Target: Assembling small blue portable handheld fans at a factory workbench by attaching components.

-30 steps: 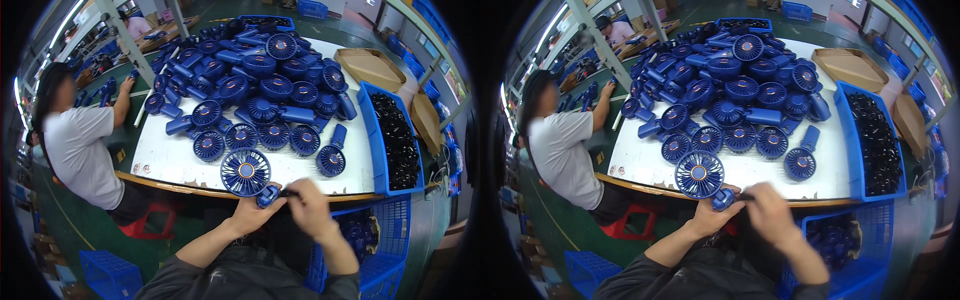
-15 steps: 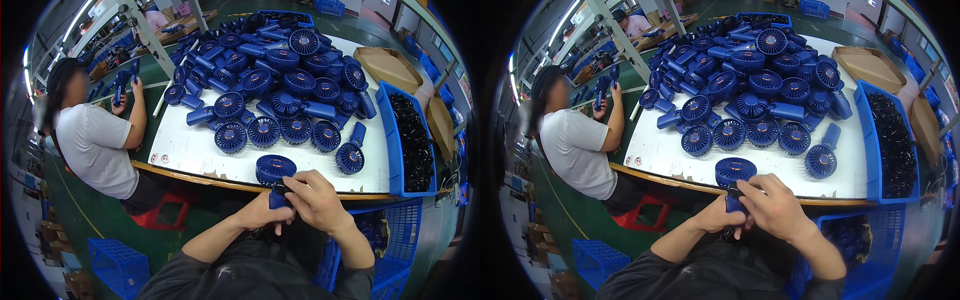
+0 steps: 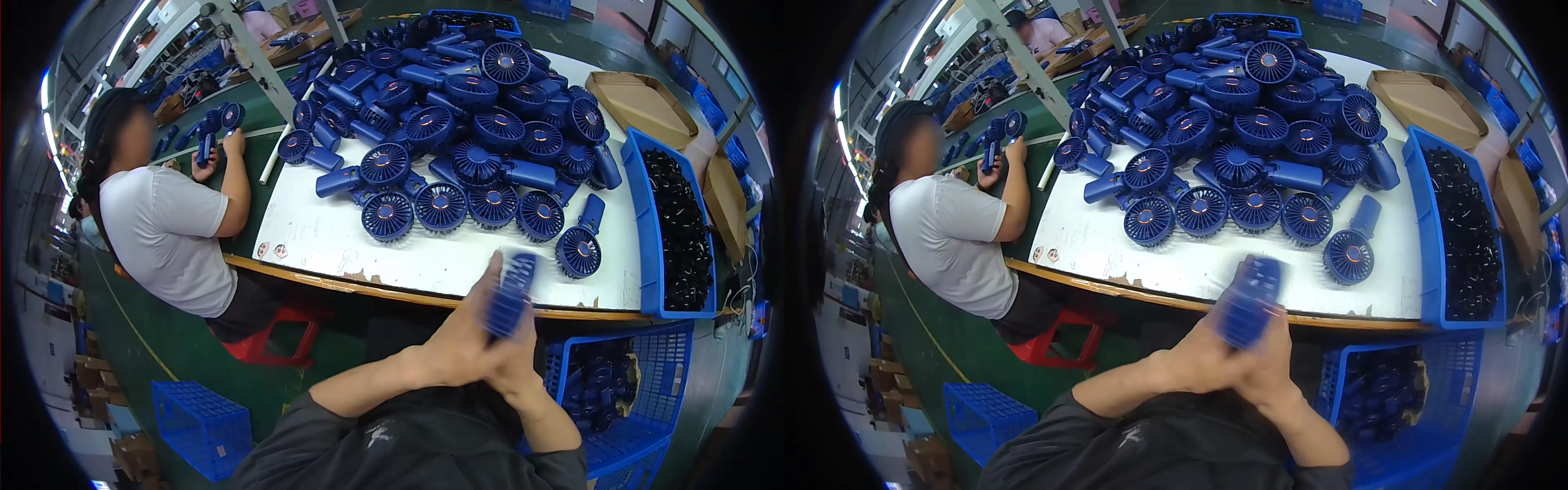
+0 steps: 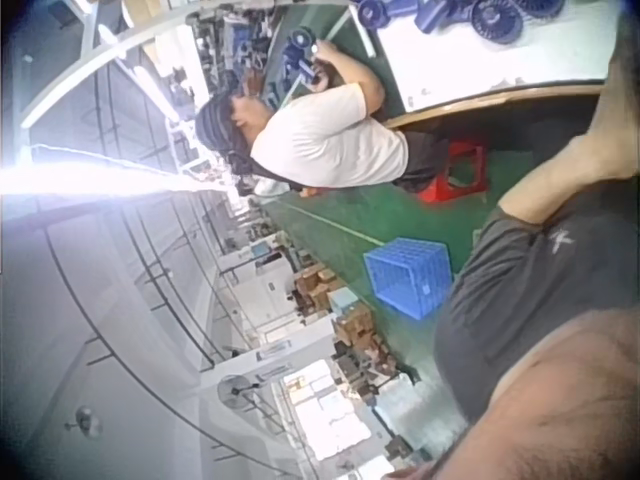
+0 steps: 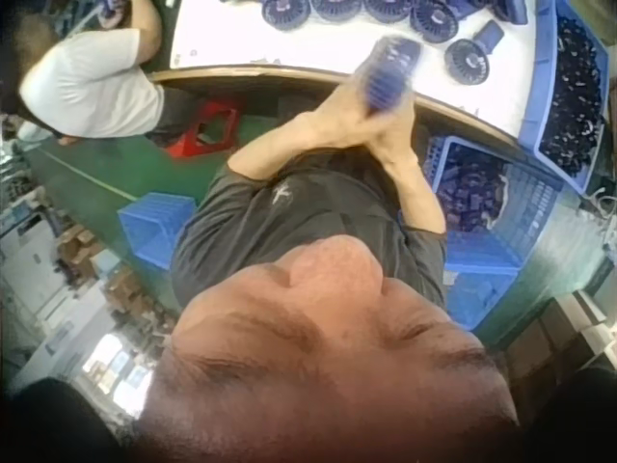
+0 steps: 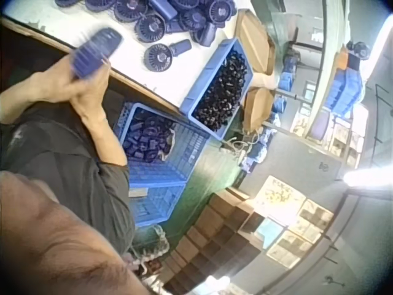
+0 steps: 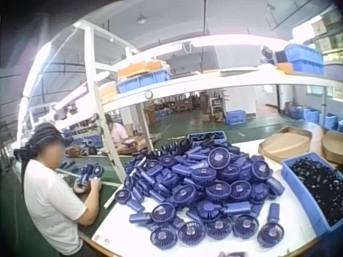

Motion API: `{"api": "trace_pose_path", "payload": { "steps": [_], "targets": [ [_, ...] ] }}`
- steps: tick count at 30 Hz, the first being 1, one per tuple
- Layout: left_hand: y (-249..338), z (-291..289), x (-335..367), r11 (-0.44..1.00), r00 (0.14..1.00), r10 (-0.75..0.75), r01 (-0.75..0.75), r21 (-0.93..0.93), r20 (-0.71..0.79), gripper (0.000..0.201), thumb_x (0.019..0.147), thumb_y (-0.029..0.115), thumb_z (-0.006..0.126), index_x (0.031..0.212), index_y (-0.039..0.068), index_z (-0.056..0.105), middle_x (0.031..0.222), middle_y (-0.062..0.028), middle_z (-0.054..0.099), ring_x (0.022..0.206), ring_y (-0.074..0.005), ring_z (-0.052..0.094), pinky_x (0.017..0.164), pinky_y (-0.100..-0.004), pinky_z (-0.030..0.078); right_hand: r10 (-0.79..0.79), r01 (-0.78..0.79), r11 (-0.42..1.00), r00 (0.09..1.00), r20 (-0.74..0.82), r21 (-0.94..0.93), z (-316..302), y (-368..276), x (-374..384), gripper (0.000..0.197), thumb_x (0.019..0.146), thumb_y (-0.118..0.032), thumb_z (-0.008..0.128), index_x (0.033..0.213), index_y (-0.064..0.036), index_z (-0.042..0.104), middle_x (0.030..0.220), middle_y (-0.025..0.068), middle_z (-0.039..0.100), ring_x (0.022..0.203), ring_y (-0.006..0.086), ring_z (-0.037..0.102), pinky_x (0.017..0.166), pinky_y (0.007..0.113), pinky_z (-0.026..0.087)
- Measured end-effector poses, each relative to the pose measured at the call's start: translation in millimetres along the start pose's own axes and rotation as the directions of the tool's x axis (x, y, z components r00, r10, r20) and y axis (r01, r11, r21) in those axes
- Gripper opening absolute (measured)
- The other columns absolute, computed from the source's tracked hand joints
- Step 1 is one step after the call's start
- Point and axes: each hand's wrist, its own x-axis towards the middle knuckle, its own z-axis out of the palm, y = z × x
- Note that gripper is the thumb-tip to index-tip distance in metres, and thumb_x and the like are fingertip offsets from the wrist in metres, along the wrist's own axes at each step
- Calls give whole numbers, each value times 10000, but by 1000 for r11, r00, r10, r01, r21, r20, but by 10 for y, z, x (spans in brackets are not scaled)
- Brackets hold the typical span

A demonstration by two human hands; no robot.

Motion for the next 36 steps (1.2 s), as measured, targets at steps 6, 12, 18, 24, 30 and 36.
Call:
{"api": "trace_pose_path", "payload": {
  "steps": [6,12,18,24,30,36],
  "targets": [
    [-386,-1462,900,599,942,334,-181,780,-39,766,816,154,731,1462,-43,370,1487,-288,398,1430,-453,312,1181,-484,268,609,-347,760,677,-413,550,-634,555,-1169,529,814,-70,691,1293,49,502,1102,109,619,1024,184,584,993,345,441],
    [-1014,-2665,967,726,953,-301,246,642,-25,808,820,109,735,1503,-15,322,1457,-253,469,1369,-371,450,1135,-389,364,607,-922,373,328,-724,-104,-1614,2230,-3346,563,828,-135,685,1296,115,497,1286,293,567,1181,397,560,1056,416,399],
    [-572,-2518,973,657,981,-164,185,731,-101,735,769,152,778,1390,-22,425,1240,-248,611,1154,-359,609,1009,-389,469,676,-923,84,330,-659,-376,-1761,2461,-3940,474,803,-95,682,1212,110,562,1135,300,610,1056,448,586,997,467,448],
    [-378,-1233,101,843,872,-482,438,-311,-79,668,773,162,832,1323,18,481,1146,-107,651,975,-165,641,867,-338,539,704,-668,710,654,-277,225,-890,892,-1423,284,968,-116,623,1214,27,606,1147,143,652,1028,193,634,915,324,511],
    [-297,-53,34,810,911,-342,162,-563,-230,595,929,204,708,1409,-6,425,1155,-87,619,1030,-125,587,914,-287,498,522,-565,737,825,219,372,170,-109,-342,458,834,-146,755,1216,16,562,1054,163,683,958,242,680,848,355,530],
    [-365,-246,137,121,824,-323,523,-844,465,700,998,538,476,1416,-21,417,1351,-274,551,1292,-374,531,1129,-492,381,94,-78,994,960,265,-71,-179,-181,232,372,883,-304,716,1004,20,577,911,238,643,824,407,659,722,449,546]
  ]
}}
